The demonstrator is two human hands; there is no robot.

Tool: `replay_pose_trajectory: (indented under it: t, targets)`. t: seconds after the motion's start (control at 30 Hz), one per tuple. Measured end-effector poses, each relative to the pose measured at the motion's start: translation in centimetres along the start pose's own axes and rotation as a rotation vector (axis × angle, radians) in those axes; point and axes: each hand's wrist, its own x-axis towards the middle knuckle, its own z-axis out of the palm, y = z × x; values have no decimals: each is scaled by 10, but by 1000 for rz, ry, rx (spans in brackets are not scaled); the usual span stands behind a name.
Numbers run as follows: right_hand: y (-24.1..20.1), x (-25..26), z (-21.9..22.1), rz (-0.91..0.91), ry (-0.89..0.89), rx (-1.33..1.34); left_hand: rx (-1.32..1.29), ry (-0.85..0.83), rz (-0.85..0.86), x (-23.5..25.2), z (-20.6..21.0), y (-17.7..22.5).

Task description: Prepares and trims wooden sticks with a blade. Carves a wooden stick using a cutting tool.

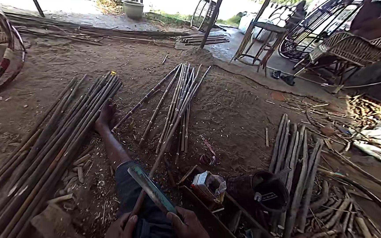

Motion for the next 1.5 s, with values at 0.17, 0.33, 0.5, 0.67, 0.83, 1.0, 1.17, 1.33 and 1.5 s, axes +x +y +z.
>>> replay_pose_trajectory:
  t: [0.17, 0.33, 0.5, 0.67, 0.83, 1.0, 1.17, 1.33, 1.5]
  targets:
    - [-1, 18, -34, 102, -119, -295, -46, -2, -75, -34, -21, -9]
    - [8, 88, -76, 186, 155, 41, -121, 140, -53, -48, -24, -14]
    - [2, 64, -33, 44, -214, -353, -198, 110, -24, -48, -29, -22]
    - [19, 74, -43, 168, 49, -223, -310, 65, -96, -48, -33, -22]
    - [-3, 49, -25, 61, -227, -425, -376, 62, -114, -48, -43, -21]
    - [-4, 69, -39, 208, -38, -309, -196, 124, -23, -45, -32, -32]
    - [-15, 70, -40, 151, -89, -382, 85, 218, 70, -49, -26, -41]
    - [-19, 51, -32, 41, -262, -465, 191, 294, 94, -54, -23, -43]
    - [-7, 85, -51, 231, 27, -331, 292, 311, 136, -51, -17, -45]
